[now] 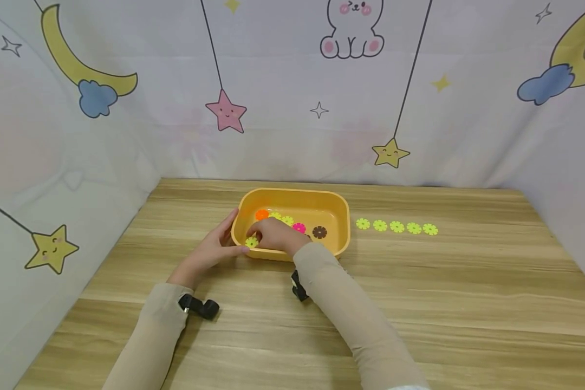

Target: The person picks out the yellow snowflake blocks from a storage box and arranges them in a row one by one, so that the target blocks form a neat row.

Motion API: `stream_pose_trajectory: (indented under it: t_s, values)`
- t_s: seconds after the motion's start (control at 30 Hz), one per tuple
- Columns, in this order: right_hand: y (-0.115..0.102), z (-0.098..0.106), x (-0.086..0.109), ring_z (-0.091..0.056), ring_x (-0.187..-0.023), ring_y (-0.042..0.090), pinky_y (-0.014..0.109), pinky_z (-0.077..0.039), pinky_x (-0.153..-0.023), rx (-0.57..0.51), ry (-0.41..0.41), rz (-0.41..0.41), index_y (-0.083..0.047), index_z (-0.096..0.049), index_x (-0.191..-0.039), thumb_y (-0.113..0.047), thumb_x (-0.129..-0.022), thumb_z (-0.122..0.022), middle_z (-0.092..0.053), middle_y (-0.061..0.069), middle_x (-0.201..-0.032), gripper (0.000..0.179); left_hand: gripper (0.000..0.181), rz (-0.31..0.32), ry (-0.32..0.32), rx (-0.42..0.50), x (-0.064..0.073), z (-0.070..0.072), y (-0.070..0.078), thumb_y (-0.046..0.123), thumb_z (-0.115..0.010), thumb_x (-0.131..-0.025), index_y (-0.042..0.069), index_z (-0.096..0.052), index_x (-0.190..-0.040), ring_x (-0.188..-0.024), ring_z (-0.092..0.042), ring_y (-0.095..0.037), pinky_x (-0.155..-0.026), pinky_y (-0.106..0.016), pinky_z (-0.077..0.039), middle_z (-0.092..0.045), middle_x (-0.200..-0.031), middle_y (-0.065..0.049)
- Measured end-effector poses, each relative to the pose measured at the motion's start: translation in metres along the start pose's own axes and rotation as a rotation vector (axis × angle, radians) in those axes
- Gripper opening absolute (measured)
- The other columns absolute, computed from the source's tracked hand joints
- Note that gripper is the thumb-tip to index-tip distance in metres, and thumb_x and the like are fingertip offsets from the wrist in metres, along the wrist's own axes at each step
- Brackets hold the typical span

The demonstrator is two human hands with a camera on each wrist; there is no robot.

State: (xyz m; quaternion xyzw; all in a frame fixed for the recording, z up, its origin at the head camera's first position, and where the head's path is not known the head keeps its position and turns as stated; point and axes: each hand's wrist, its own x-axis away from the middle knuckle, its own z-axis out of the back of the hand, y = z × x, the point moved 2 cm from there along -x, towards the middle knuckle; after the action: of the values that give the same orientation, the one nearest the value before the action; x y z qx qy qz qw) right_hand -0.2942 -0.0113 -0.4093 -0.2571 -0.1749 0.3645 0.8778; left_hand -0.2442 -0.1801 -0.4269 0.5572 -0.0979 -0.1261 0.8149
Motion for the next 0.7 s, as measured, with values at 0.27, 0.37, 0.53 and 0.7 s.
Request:
stream_pose_trajectory:
  t_s: [0.27,0.37,0.53,0.7]
  values:
    - [-0.001,0.002,-0.001,-0.050,-0.074,0.013,0.019,-0.045,-0.070,0.029,0.002,0.013,-0.001,-0.069,-0.115,-0.013,-0.088,-0.071,-0.060,0.002,-0.080,0.030,0.099,0.018,-0.006,-0.003,0.004,0.000,0.011,0.015,-0.075,-0.085,0.014,-0.006,-0.156,-0.148,-0.003,-0.028,-0.118,-0.054,-0.007,-0.005,-0.162,-0.006]
    - [-0.001,0.002,-0.001,-0.050,-0.074,0.013,0.019,-0.045,-0.070,0.043,0.001,0.020,-0.001,-0.069,-0.114,-0.012,-0.087,-0.071,-0.060,0.003,-0.079,0.028,0.099,0.015,-0.003,0.005,0.003,-0.001,0.011,0.014,-0.075,-0.085,0.014,-0.007,-0.156,-0.149,-0.003,-0.028,-0.118,-0.054,-0.007,-0.005,-0.162,-0.006]
    - [-0.001,0.002,0.000,-0.050,-0.075,0.014,0.020,-0.044,-0.070,0.024,-0.006,0.018,-0.003,-0.069,-0.114,-0.010,-0.088,-0.070,-0.059,0.002,-0.080,0.027,0.095,0.035,-0.011,0.002,0.013,-0.001,0.032,0.009,-0.072,-0.086,0.007,-0.007,-0.156,-0.148,-0.003,-0.030,-0.118,-0.054,-0.007,-0.005,-0.162,-0.010]
    - [0.000,0.001,-0.001,-0.050,-0.076,0.013,0.020,-0.044,-0.070,-0.015,-0.010,0.026,-0.005,-0.067,-0.118,-0.006,-0.088,-0.068,-0.060,0.002,-0.083,0.030,0.095,0.037,-0.014,-0.009,0.016,0.000,0.038,0.010,-0.072,-0.086,0.006,-0.007,-0.155,-0.148,-0.004,-0.031,-0.118,-0.054,-0.007,-0.006,-0.162,-0.011]
